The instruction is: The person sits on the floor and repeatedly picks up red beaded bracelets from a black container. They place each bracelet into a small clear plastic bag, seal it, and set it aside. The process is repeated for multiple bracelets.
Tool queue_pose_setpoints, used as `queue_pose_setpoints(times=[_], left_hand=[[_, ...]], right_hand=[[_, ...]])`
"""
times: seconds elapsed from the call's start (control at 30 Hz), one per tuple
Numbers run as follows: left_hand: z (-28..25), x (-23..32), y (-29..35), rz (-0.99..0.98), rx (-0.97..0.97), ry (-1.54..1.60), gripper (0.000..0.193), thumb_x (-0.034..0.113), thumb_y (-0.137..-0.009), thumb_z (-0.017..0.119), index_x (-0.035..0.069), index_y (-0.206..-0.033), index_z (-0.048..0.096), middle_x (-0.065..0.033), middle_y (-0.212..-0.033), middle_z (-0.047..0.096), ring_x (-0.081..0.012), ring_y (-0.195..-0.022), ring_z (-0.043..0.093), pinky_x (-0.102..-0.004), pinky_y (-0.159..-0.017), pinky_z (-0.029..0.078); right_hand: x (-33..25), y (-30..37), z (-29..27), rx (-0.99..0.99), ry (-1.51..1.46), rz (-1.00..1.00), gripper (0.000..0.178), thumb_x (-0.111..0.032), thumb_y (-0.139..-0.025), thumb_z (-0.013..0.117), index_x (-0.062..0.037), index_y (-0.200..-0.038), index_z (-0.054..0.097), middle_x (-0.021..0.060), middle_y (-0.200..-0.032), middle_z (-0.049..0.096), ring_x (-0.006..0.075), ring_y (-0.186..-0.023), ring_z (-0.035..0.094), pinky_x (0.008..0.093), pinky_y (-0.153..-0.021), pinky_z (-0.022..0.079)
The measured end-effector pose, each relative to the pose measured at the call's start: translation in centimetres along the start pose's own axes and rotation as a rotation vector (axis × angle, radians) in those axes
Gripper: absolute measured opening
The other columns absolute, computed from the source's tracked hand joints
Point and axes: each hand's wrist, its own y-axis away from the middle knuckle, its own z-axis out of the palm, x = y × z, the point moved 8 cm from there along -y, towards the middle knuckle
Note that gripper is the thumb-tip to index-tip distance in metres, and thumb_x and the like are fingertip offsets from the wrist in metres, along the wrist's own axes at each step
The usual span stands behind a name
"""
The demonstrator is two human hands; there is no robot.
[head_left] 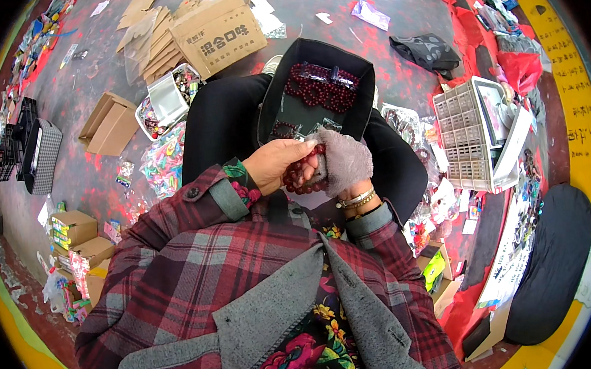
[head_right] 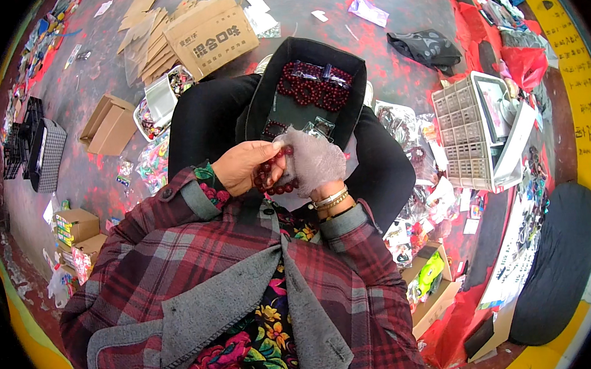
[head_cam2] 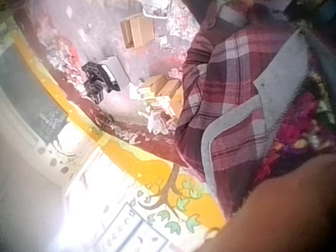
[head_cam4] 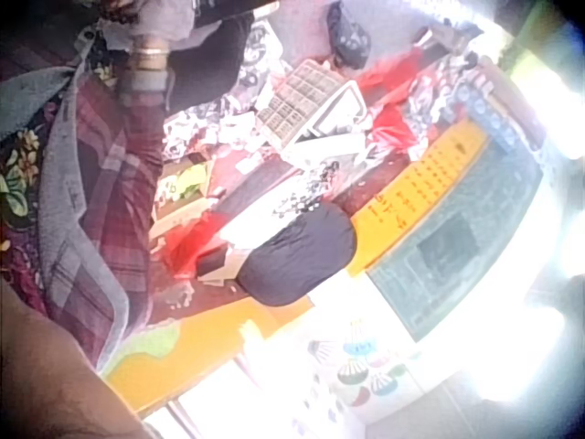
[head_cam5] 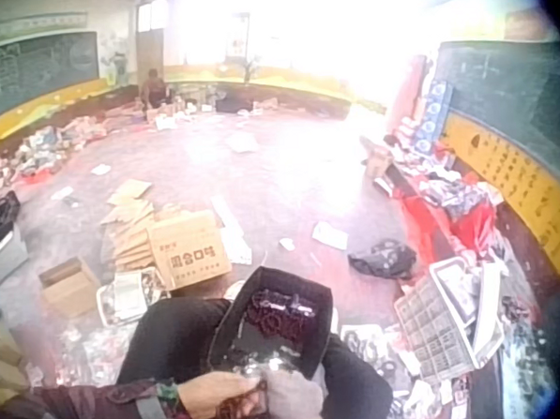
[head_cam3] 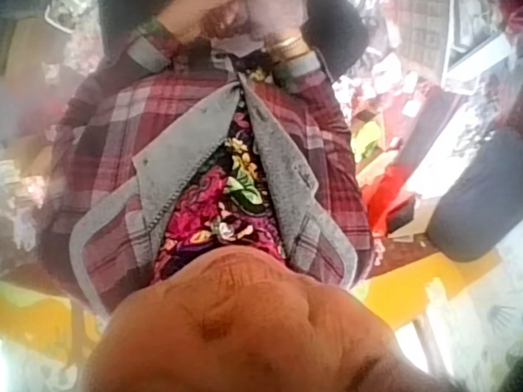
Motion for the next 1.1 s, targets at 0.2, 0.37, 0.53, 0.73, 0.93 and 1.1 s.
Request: queue_pose_setpoints(times=[0.2, 0.37, 0.53, 0.73, 0.93, 1.1], left_hand=[[-0.2, 0.8, 0.0, 0.081, 0.015, 0.222, 0.035, 0.031, -0.095, 0.042, 0.0, -0.088, 0.057, -0.0058, -0.072, 0.059, -0.0132, -0.064, 0.057, -0.0244, -0.062, 0.046], [-0.4, -0.1, 0.0, -0.02, 0.057, 0.038, 0.035, 0.032, -0.094, 0.043, 0.001, -0.087, 0.057, -0.0064, -0.074, 0.061, -0.0119, -0.061, 0.056, -0.0227, -0.058, 0.046], [-0.7, -0.4, -0.4, 0.0, 0.002, 0.04, 0.033, 0.031, -0.094, 0.045, 0.002, -0.085, 0.056, -0.0064, -0.072, 0.06, -0.0118, -0.059, 0.056, -0.0225, -0.056, 0.046], [-0.1, 0.7, 0.0, 0.057, 0.05, 0.141, 0.033, 0.031, -0.095, 0.043, 0.002, -0.085, 0.056, -0.0056, -0.07, 0.058, -0.0132, -0.058, 0.055, -0.0245, -0.057, 0.046], [-0.7, -0.8, -0.1, -0.058, 0.054, -0.091, 0.036, 0.034, -0.095, 0.041, 0.002, -0.085, 0.055, -0.0036, -0.063, 0.054, -0.0121, -0.053, 0.05, -0.0227, -0.052, 0.04], [-0.4, -0.3, -0.2, 0.006, 0.016, 0.097, 0.038, 0.036, -0.095, 0.041, 0.002, -0.085, 0.055, -0.0031, -0.062, 0.054, -0.0113, -0.052, 0.048, -0.0239, -0.053, 0.04]], right_hand=[[-0.5, 0.3, -0.9, 0.01, -0.064, -0.029, 0.026, -0.019, -0.072, 0.061, -0.0139, -0.098, 0.059, 0.006, -0.099, 0.06, 0.0272, -0.083, 0.06, 0.0349, -0.069, 0.048], [1.3, 0.7, 1.3, 0.077, -0.231, -0.002, 0.023, -0.017, -0.076, 0.056, -0.0123, -0.098, 0.06, 0.0066, -0.091, 0.062, 0.0262, -0.08, 0.06, 0.0329, -0.068, 0.048], [0.1, -0.4, 0.8, -0.014, -0.032, -0.016, 0.019, -0.018, -0.083, 0.051, -0.0108, -0.098, 0.059, 0.009, -0.08, 0.062, 0.0278, -0.072, 0.06, 0.0345, -0.065, 0.049], [1.5, 0.8, 4.3, -0.113, -1.593, 0.458, 0.016, -0.016, -0.088, 0.053, -0.0021, -0.097, 0.053, 0.0072, -0.07, 0.057, 0.0217, -0.059, 0.058, 0.0326, -0.054, 0.049], [1.3, 0.4, 2.1, 0.025, -0.569, -0.009, 0.026, -0.021, -0.075, 0.066, -0.0074, -0.095, 0.057, 0.0089, -0.07, 0.058, 0.0279, -0.062, 0.06, 0.0351, -0.058, 0.049], [0.9, 0.1, 0.4, -0.045, -0.13, 0.124, 0.043, -0.027, -0.06, 0.073, -0.011, -0.097, 0.058, 0.0111, -0.087, 0.06, 0.0332, -0.078, 0.06, 0.039, -0.064, 0.048]])
